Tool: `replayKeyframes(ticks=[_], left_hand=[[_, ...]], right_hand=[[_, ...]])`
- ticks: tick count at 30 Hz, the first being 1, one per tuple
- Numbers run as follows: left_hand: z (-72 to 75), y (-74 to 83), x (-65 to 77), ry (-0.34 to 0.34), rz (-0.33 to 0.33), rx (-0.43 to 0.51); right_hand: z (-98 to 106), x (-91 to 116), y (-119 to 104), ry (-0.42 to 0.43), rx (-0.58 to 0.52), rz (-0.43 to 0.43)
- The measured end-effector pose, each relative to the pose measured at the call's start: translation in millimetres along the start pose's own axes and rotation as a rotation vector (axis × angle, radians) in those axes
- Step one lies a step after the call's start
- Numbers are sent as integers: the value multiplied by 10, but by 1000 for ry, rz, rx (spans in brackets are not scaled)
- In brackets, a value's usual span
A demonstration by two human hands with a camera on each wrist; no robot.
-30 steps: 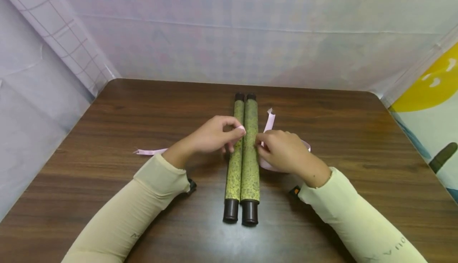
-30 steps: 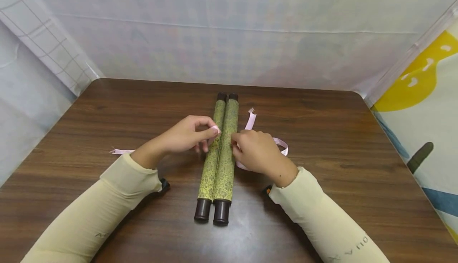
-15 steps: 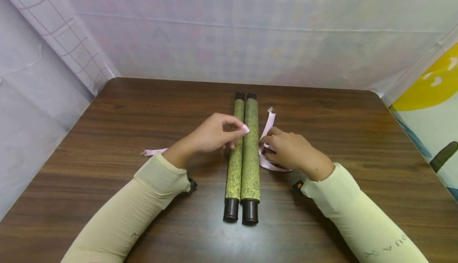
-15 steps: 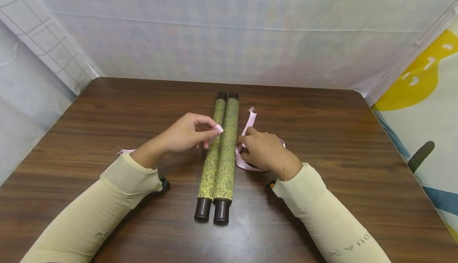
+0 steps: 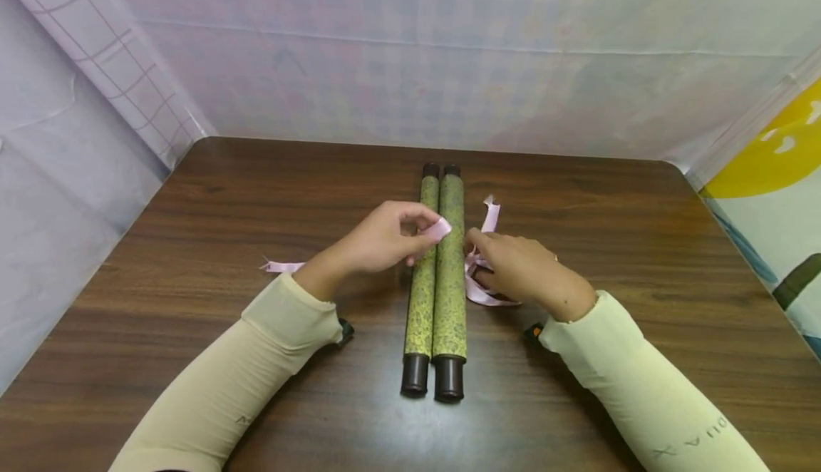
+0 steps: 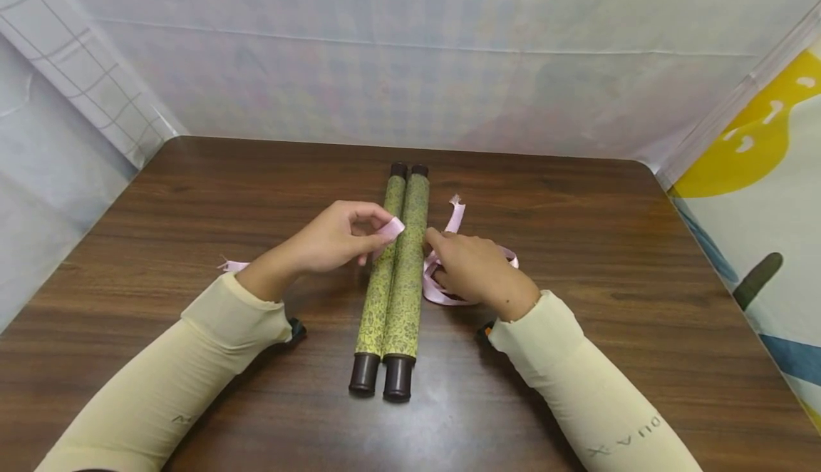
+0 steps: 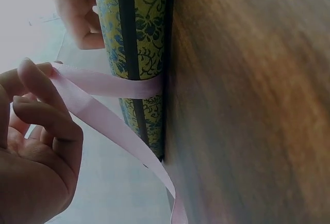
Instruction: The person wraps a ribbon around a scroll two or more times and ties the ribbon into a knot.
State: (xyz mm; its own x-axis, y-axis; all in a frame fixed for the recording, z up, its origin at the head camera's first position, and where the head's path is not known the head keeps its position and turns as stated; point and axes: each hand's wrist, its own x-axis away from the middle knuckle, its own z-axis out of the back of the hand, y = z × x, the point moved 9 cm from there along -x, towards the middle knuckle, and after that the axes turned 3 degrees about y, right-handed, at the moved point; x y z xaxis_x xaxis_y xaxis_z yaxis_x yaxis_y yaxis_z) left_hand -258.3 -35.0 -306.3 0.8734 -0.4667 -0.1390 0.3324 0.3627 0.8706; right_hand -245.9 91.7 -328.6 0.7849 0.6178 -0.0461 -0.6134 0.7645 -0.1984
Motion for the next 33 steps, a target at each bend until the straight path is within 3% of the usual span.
replayKeyframes(ticks=[8, 20, 29, 33], left_hand=[[-18, -16, -5, -7, -5, 10], [-20, -91, 12, 0, 112, 71], [11, -164, 1, 50, 133, -31], [-43, -175, -7, 41, 123, -32]], right_hand=[[-36, 14, 40, -37, 18, -15], [-1, 30, 138, -82, 39, -72], [227, 101, 206, -99, 72, -69], [284, 185, 135, -98, 52, -59]])
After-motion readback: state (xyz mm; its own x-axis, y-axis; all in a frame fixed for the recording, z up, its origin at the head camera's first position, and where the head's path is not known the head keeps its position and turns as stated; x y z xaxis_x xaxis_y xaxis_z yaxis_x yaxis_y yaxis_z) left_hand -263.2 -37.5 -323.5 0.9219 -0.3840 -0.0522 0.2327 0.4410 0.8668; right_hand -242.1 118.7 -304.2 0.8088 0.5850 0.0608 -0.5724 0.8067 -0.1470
